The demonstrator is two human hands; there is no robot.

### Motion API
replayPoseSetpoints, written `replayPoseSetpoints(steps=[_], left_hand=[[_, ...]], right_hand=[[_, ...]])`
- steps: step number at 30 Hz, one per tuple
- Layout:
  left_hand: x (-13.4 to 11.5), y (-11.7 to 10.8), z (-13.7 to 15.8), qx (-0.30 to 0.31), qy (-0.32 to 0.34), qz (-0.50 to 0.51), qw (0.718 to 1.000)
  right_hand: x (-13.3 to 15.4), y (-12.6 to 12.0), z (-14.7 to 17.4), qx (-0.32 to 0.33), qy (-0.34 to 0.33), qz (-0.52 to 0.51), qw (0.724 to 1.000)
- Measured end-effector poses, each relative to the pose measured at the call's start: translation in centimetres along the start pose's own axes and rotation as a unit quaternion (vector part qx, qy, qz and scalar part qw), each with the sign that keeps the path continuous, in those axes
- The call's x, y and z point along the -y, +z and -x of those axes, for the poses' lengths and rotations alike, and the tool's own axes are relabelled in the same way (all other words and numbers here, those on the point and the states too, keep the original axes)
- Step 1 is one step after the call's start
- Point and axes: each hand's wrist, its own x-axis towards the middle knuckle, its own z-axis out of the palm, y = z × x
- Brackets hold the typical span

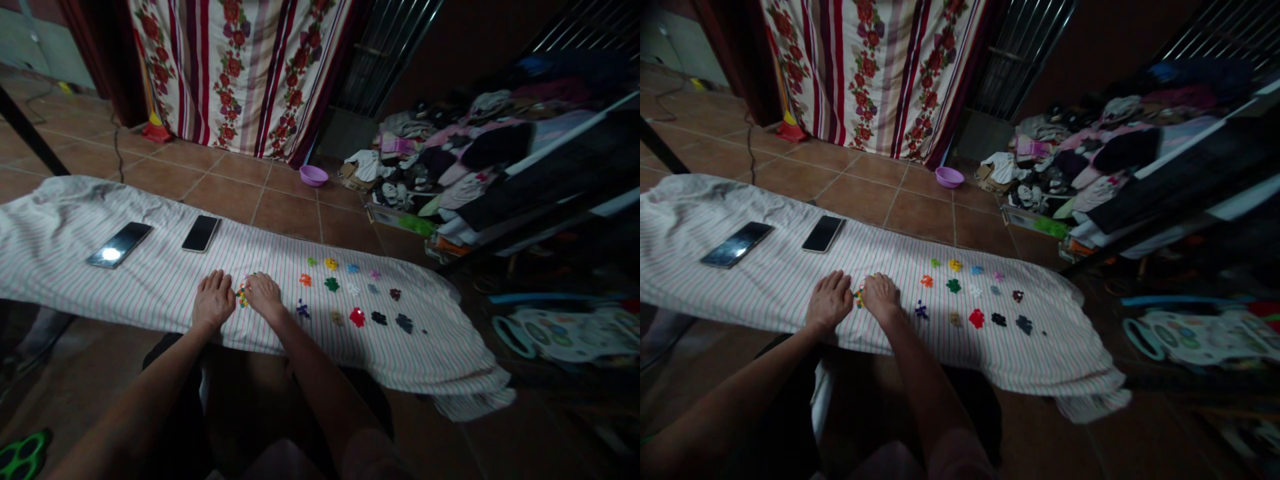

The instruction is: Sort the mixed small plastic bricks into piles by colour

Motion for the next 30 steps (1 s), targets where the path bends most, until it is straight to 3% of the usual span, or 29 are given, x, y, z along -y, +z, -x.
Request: replayPoseSetpoints(steps=[11,18,23,30], left_hand=[[0.2,0.1,0.0,-0.004,0.007,-0.004,1.0],[0.0,-0.2,0.0,-0.01,0.015,-0.018,1.0],[0.2,0.1,0.1,-0.008,0.011,-0.01,1.0],[0.2,0.1,0.1,-0.001,0.011,0.004,1.0]], right_hand=[[-0.1,0.3,0.4,-0.018,-0.013,-0.069,0.997],[-1.3,1.0,1.6,-0.091,-0.038,-0.14,0.985],[-5.4,1.2,3.3,-0.147,0.021,-0.199,0.969],[-13.5,1.6,6.8,-0.242,0.117,-0.296,0.917]])
